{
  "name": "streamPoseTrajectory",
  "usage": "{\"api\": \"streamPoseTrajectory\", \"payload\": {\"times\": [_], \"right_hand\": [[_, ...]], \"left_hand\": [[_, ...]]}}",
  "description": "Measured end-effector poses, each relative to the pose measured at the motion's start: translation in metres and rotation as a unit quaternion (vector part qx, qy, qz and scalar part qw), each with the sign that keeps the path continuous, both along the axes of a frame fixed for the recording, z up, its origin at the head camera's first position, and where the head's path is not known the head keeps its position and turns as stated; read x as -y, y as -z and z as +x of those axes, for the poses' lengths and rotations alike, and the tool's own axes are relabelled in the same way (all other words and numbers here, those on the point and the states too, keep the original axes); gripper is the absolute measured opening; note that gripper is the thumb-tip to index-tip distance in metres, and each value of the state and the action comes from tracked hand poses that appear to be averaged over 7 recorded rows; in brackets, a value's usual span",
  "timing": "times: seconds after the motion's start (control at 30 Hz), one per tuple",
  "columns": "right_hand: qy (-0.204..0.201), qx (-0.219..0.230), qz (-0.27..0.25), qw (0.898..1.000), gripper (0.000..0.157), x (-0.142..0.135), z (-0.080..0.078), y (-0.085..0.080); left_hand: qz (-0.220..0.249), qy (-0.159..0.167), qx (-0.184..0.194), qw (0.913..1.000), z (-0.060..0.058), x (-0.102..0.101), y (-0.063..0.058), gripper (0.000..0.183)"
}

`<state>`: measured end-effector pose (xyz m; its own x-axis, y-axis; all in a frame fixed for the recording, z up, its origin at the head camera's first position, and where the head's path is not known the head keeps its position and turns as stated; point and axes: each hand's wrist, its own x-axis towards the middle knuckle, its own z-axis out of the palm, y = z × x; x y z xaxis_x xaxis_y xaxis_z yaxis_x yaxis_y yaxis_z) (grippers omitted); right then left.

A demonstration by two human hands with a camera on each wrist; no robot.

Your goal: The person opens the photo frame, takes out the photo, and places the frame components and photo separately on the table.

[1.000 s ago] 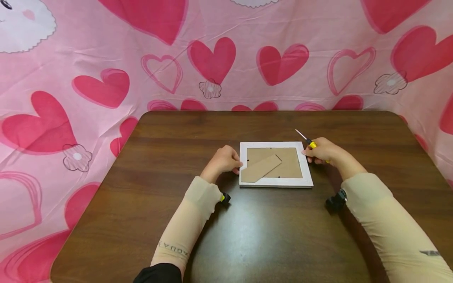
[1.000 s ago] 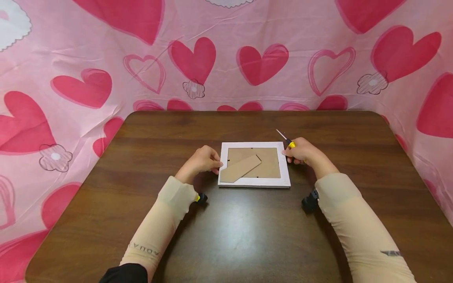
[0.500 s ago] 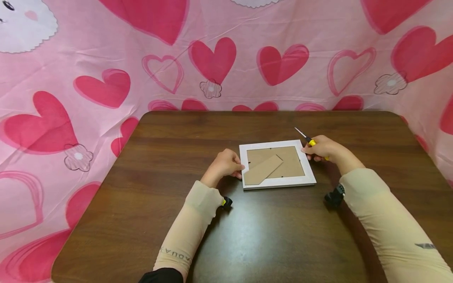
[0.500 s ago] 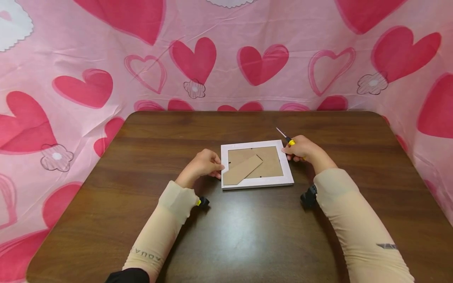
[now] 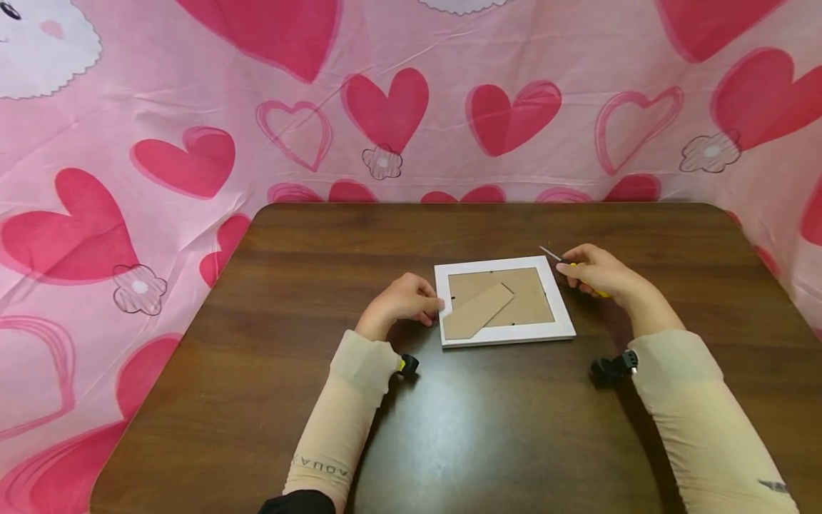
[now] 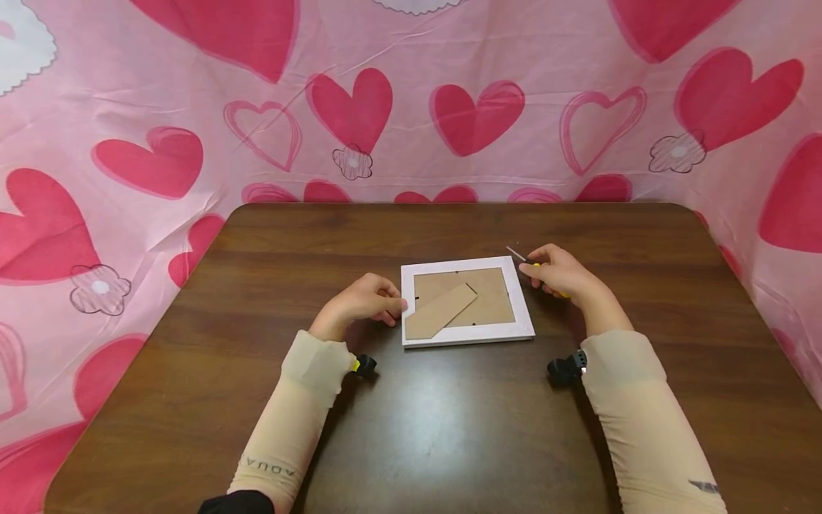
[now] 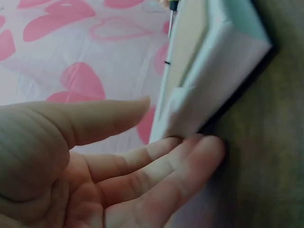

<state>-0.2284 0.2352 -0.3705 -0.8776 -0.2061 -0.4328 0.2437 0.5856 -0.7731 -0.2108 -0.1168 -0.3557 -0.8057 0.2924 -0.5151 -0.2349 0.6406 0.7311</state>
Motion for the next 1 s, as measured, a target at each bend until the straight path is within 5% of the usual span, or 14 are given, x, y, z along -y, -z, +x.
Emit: {"api": "streamPoseTrajectory", "payload": {"times": [0.3,0.57,1.0], "right_hand": [[-0.013,-0.095,-0.025,0.995,0.031,0.002,0.013,-0.015],[-0.039,-0.129,-0.078,0.988,0.023,0.023,0.028,-0.029],[-0.107,-0.169,0.001,0.98,0.019,0.059,0.031,-0.037]], "left_hand": [[-0.008,-0.01,0.004,0.9999,-0.008,0.001,0.003,0.023],[-0.05,-0.001,-0.051,0.9975,-0.01,-0.007,0.007,0.023],[-0.086,-0.001,-0.122,0.9889,-0.012,-0.018,0.019,0.018]]}}
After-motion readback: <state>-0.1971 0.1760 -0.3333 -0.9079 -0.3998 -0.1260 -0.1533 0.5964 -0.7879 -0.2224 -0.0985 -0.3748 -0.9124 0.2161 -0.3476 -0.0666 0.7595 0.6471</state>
